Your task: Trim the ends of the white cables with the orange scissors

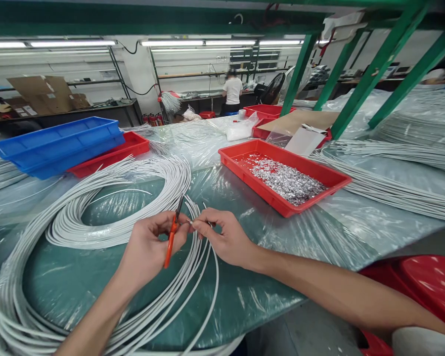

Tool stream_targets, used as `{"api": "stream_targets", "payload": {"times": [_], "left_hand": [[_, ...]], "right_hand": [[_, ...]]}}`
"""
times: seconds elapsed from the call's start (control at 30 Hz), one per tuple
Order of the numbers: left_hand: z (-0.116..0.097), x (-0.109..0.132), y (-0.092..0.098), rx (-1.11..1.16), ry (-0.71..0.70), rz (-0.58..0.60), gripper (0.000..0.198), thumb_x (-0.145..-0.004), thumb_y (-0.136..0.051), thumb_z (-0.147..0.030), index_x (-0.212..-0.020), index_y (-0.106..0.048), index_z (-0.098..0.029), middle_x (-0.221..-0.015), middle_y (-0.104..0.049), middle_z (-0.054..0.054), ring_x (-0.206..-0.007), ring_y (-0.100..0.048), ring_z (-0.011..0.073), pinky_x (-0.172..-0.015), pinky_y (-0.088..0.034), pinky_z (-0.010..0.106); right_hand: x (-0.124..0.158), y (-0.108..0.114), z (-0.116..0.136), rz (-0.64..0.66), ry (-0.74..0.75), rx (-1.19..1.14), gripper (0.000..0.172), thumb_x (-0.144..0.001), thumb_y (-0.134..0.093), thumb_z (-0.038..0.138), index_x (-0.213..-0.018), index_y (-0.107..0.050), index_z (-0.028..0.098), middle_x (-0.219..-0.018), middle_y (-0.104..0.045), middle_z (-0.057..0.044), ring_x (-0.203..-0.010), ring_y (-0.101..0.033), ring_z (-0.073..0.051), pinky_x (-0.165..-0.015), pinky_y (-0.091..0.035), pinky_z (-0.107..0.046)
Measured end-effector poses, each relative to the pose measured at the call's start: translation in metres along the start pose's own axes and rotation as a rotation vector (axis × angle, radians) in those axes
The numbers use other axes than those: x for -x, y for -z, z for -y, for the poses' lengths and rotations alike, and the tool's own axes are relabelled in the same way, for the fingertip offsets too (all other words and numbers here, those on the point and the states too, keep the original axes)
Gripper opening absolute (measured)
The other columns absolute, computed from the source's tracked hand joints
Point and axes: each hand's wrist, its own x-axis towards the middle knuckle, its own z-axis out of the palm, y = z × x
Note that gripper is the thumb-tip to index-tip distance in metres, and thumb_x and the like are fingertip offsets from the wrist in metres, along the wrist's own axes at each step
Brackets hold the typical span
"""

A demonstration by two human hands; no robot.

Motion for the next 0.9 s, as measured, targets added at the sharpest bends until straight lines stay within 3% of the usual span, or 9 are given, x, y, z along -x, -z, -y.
{"api": "stream_targets", "payload": {"times": [0.37, 0.7, 0.9], "left_hand": [[0.010, -0.001, -0.002, -0.245, -0.112, -0.058, 0.019, -0.083, -0.062, -0.033, -0.080, -0.067, -0.015, -0.069, -0.060, 0.000, -0.065, -0.050, 0.0119, -0.060, -0.041, 0.022], [-0.002, -0.001, 0.007, -0.148, -0.032, 0.150, 0.018, -0.081, -0.062, -0.029, -0.069, -0.060, -0.015, -0.061, -0.050, -0.004, -0.058, -0.040, 0.0077, -0.053, -0.032, 0.019], [-0.005, -0.001, 0.011, 0.081, 0.057, 0.278, 0.010, -0.078, -0.066, -0.019, -0.070, -0.063, -0.015, -0.052, -0.049, -0.006, -0.045, -0.036, 0.0042, -0.044, -0.029, 0.016]], "right_hand": [[-0.003, 0.002, 0.002, -0.012, -0.013, 0.049, 0.021, -0.089, -0.059, 0.018, -0.069, -0.065, 0.013, -0.062, -0.055, 0.001, -0.060, -0.045, -0.009, -0.060, -0.036, -0.023], [-0.004, 0.009, 0.003, 0.199, -0.127, -0.036, 0.030, -0.094, -0.052, 0.028, -0.076, -0.068, 0.011, -0.066, -0.056, 0.000, -0.057, -0.042, -0.008, -0.054, -0.030, -0.023], [-0.010, 0.014, -0.003, 0.378, -0.294, -0.434, 0.041, -0.087, -0.062, 0.048, -0.070, -0.066, 0.010, -0.057, -0.046, 0.002, -0.055, -0.034, -0.009, -0.054, -0.025, -0.025]]}}
